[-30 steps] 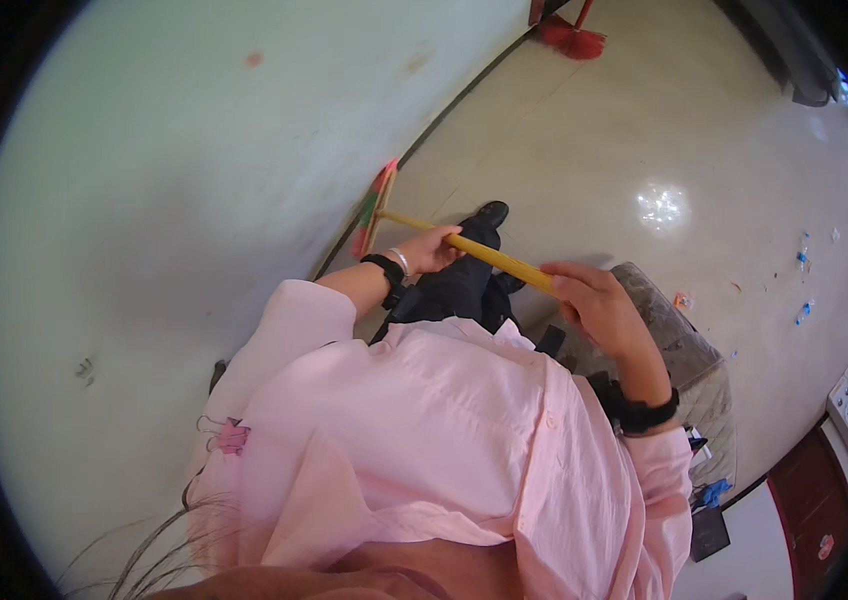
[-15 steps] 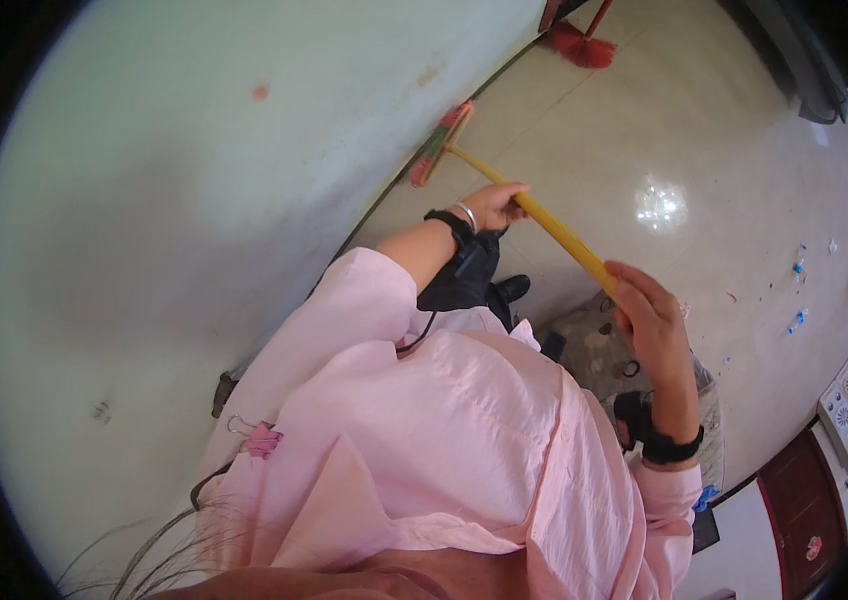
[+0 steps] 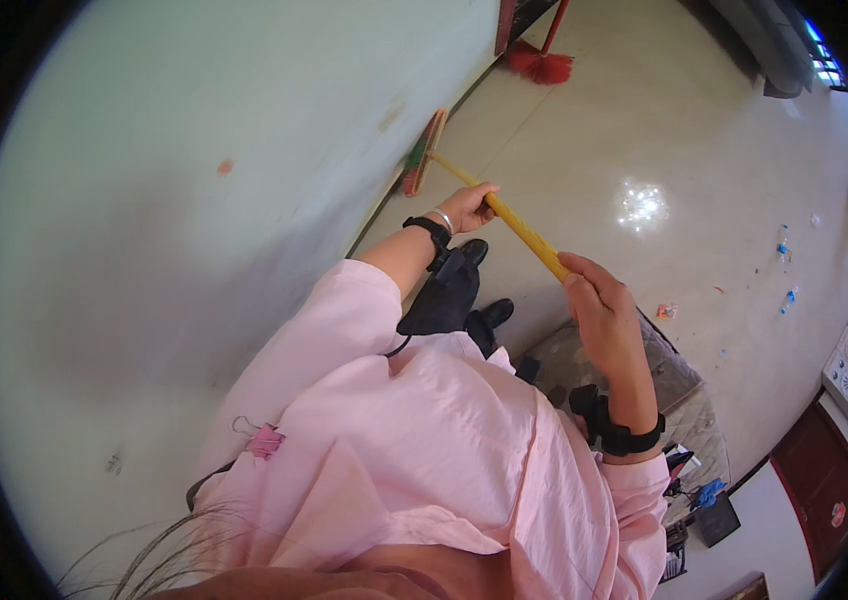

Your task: The person moves wooden chairs and a bench, and sweeps the floor with a broom.

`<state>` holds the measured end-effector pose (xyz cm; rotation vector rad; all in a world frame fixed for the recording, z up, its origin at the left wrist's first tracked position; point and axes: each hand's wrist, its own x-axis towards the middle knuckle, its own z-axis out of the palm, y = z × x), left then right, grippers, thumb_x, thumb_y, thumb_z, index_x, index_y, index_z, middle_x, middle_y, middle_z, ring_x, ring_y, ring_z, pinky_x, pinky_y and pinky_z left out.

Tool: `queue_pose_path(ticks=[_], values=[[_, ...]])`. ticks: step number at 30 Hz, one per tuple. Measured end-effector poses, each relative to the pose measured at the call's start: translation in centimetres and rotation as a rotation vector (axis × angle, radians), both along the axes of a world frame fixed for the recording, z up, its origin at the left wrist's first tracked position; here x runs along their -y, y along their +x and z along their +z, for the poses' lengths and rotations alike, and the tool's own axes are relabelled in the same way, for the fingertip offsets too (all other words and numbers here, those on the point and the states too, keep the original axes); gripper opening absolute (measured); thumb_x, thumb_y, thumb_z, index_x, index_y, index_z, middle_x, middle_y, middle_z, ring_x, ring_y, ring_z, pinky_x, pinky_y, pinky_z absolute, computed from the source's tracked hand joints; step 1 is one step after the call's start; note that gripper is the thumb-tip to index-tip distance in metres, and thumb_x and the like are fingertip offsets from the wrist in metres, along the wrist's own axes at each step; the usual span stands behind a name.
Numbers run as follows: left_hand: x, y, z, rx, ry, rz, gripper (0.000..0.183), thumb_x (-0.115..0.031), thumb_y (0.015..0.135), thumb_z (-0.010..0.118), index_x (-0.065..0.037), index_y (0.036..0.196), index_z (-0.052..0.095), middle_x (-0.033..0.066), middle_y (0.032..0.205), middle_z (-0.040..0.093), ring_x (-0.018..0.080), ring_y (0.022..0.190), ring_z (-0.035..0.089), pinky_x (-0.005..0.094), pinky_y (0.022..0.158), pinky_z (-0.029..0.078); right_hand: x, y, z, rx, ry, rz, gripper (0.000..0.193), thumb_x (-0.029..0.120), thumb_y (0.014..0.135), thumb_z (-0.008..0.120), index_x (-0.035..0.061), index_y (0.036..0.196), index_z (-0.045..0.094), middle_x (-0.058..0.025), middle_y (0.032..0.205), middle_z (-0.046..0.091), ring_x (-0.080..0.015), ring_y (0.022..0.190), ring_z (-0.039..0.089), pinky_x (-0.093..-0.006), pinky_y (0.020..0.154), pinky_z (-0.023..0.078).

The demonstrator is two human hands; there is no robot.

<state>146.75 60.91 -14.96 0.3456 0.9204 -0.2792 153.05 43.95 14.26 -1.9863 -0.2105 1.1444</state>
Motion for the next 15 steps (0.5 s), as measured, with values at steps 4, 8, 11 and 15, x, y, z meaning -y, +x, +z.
queue_pose_path(ticks=[4,8,11,15], values=[[1.4,3.2,1.4,-0.03,-0.002,-0.094,0.014,-0.02,0.075,0.054,-0.007,0.073,0.048,0.0028,0.064,0.05,0.0125,0.054,0.051,0.0188,0.044,0.043,1.7,0.6,-0.1,-0.029,-0.002,-0.087,0.028,0.012,0.079,0.042,-0.0043,0.101,0.05,0.0028,0.056,0.04,-0.0039,0.049,0.035,-0.0173,0.045,0.029],[2.7,3.9,2.4,0.004,-0.023,-0.156,0.017,-0.022,0.076,0.054,-0.006,0.074,0.049,0.0033,0.065,0.051,0.0126,0.055,0.051,0.0198,0.046,0.044,3.3,0.4,1.4,-0.01,-0.044,-0.14,0.028,0.012,0.079,0.042,-0.0033,0.101,0.05,0.003,0.056,0.04,-0.0034,0.048,0.034,-0.0173,0.043,0.027],[2.4,3.3,3.2,0.059,-0.022,-0.042,0.019,-0.025,0.077,0.053,-0.006,0.073,0.049,0.003,0.067,0.051,0.0123,0.057,0.051,0.0205,0.048,0.044,3.4,1.2,1.7,-0.02,-0.03,-0.188,0.027,0.012,0.079,0.043,-0.0027,0.101,0.051,0.0032,0.056,0.04,-0.0032,0.047,0.033,-0.0173,0.042,0.026],[2.2,5.5,4.4,0.157,-0.095,-0.003,0.019,-0.025,0.078,0.052,-0.007,0.073,0.049,0.0028,0.067,0.052,0.0123,0.058,0.05,0.0218,0.05,0.043,1.3,3.0,1.1,-0.036,-0.008,-0.266,0.026,0.013,0.079,0.043,-0.0024,0.099,0.052,0.0035,0.056,0.04,-0.0029,0.047,0.033,-0.0168,0.042,0.026]])
